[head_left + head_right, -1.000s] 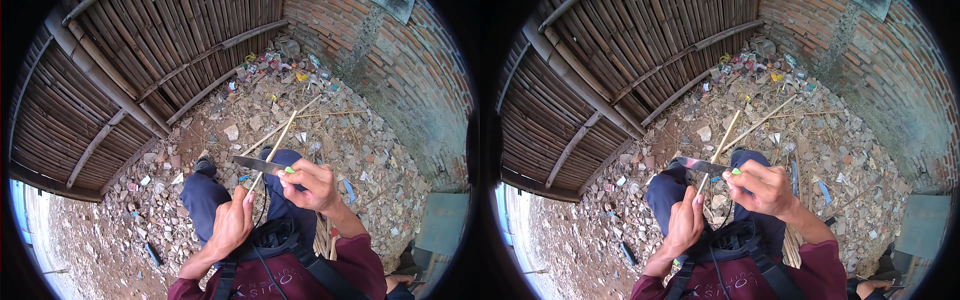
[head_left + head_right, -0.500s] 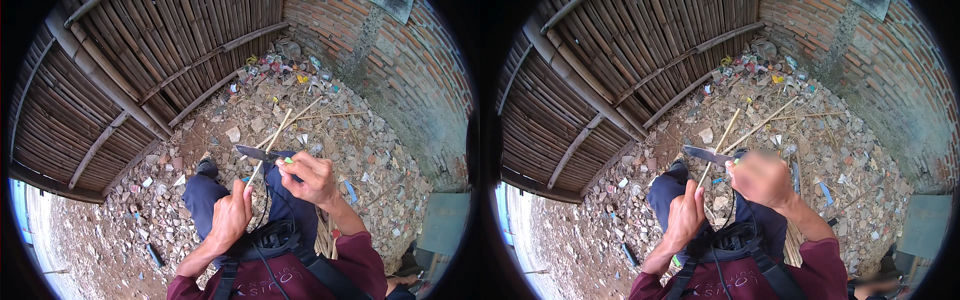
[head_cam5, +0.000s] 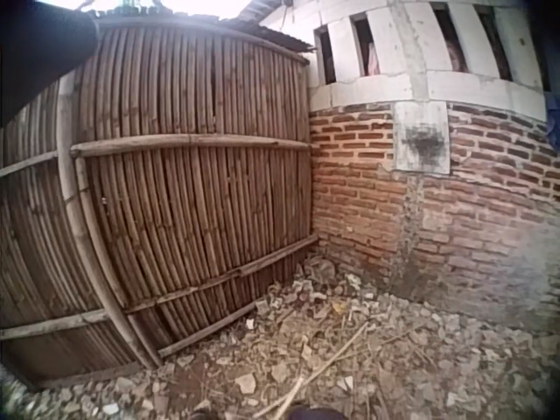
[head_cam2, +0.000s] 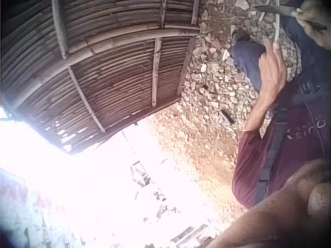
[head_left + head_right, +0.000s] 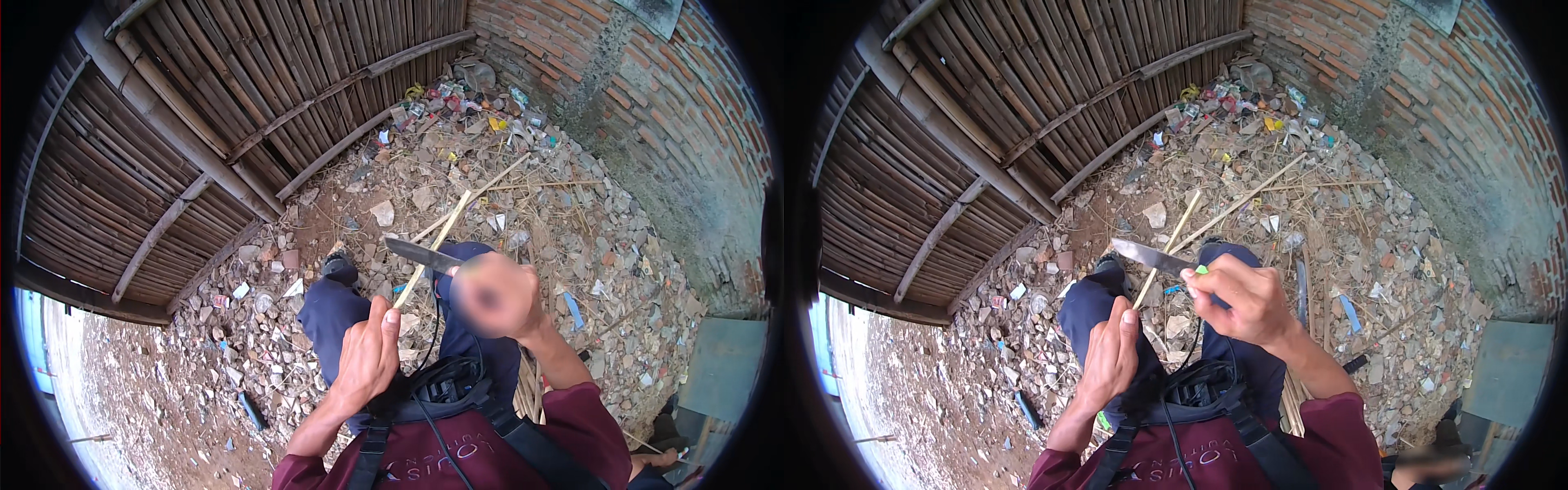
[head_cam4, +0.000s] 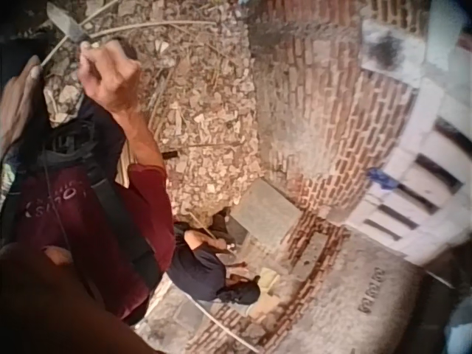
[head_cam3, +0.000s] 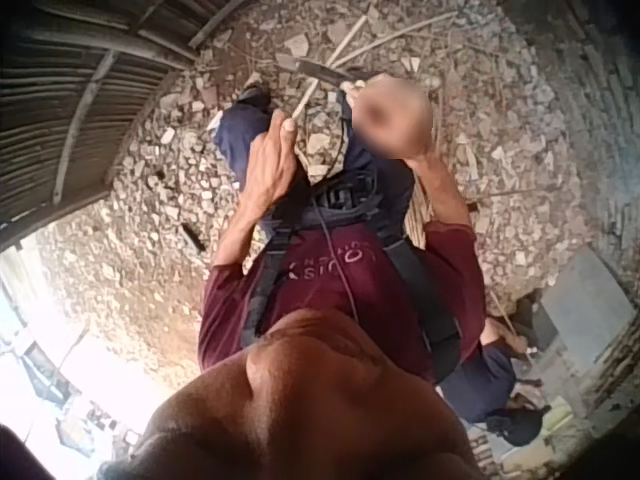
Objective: The person uses a knife to shave the surface and sharpen the end of a long bamboo stick by hand. They repeat the shaving motion along the length of the stick several times.
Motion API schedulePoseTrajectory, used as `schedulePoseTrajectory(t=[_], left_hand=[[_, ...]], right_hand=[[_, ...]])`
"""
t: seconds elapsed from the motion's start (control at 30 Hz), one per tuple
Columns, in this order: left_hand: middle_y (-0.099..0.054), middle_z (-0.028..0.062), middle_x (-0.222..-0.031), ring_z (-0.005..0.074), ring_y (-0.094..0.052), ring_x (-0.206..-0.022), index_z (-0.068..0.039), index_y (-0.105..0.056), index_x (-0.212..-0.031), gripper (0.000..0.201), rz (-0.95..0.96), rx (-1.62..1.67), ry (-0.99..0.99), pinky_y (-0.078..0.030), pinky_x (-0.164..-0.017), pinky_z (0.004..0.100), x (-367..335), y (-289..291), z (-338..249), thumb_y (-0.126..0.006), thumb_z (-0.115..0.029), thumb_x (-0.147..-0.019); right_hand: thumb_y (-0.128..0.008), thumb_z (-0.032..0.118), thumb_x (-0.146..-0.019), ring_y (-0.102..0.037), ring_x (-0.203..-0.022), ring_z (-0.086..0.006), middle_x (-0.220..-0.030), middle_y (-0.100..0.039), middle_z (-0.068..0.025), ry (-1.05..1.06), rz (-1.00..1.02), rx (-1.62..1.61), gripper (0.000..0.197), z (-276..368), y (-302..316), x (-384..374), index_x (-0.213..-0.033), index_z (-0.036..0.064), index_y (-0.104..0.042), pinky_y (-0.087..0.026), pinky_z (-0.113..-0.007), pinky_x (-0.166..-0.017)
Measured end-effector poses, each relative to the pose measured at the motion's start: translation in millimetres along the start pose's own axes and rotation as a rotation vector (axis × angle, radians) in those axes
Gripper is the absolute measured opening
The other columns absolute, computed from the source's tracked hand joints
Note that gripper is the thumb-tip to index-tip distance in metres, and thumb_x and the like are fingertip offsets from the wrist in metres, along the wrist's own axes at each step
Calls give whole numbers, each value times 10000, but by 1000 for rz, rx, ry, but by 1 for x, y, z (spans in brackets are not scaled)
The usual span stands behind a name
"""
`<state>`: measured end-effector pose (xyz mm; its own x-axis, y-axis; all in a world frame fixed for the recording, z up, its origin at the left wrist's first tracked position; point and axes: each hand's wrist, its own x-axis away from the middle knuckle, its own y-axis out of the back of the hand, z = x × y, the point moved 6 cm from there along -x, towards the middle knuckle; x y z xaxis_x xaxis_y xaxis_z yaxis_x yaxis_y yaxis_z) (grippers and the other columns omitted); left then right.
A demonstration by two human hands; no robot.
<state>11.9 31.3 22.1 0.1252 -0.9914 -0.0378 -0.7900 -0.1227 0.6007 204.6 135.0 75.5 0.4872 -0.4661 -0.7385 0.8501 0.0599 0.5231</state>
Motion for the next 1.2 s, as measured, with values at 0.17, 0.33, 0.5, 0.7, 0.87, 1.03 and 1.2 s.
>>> schedulePoseTrajectory(t=[0.17, 0.33, 0.5, 0.7, 0.87, 1.03, 1.2], left_hand=[[-503, 193, -613, 445, -539, -561, -17, -531, -987, 331, -4, 183, 7, -420, -586, 498, -1, 2, -3, -416, -265, -1173], [-463, 84, -593, 175, -455, -532, -8, -539, -901, 339, -26, 288, 34, -375, -538, 379, -1, 2, -3, -537, -242, -1146], [-432, 13, -601, 67, -373, -593, -7, -521, -870, 364, 51, 493, 113, -328, -530, 331, 1, -2, 5, -580, -250, -1135], [-397, 32, -600, 96, -338, -590, -13, -489, -873, 358, 124, 481, 92, -309, -535, 352, 4, -5, -3, -567, -240, -1139], [-435, -6, -608, 68, -376, -579, -24, -486, -855, 355, 38, 313, 36, -313, -526, 309, 2, 4, -14, -540, -221, -1145], [-428, 14, -598, 78, -372, -570, -20, -497, -856, 352, 35, 275, 50, -315, -524, 322, -1, 7, -18, -541, -219, -1144], [-424, 8, -597, 79, -372, -569, -22, -493, -849, 356, 25, 289, 52, -314, -523, 326, -4, 8, -16, -536, -214, -1145]], right_hand=[[-770, 12, -822, -665, -589, -147, -806, -677, -14, 33, 33, 14, 225, 7, -6, 1, -1040, 63, -766, -515, -320, -476], [-772, 27, -824, -650, -575, -137, -809, -662, -4, 47, 48, 30, 228, 11, -6, 2, -1046, 79, -772, -507, -310, -465], [-777, 49, -826, -639, -567, -124, -808, -648, 3, 69, 65, 27, 237, 10, -7, 6, -1058, 97, -779, -503, -301, -461], [-781, 50, -823, -637, -563, -126, -806, -647, 2, 111, 42, -4, 233, 8, -3, 6, -1051, 96, -779, -495, -307, -455], [-783, 49, -814, -635, -556, -134, -804, -657, 5, 97, 50, 46, 235, 7, -1, 0, -1042, 106, -783, -497, -310, -458], [-789, 50, -810, -634, -553, -138, -797, -660, 7, 90, 24, 35, 247, -1, 2, -3, -1048, 116, -789, -490, -308, -452], [-790, 60, -828, -621, -539, -123, -788, -661, 1, 130, -17, 67, 165, -3, 1, -8, -986, 107, -776, -472, -313, -435]])
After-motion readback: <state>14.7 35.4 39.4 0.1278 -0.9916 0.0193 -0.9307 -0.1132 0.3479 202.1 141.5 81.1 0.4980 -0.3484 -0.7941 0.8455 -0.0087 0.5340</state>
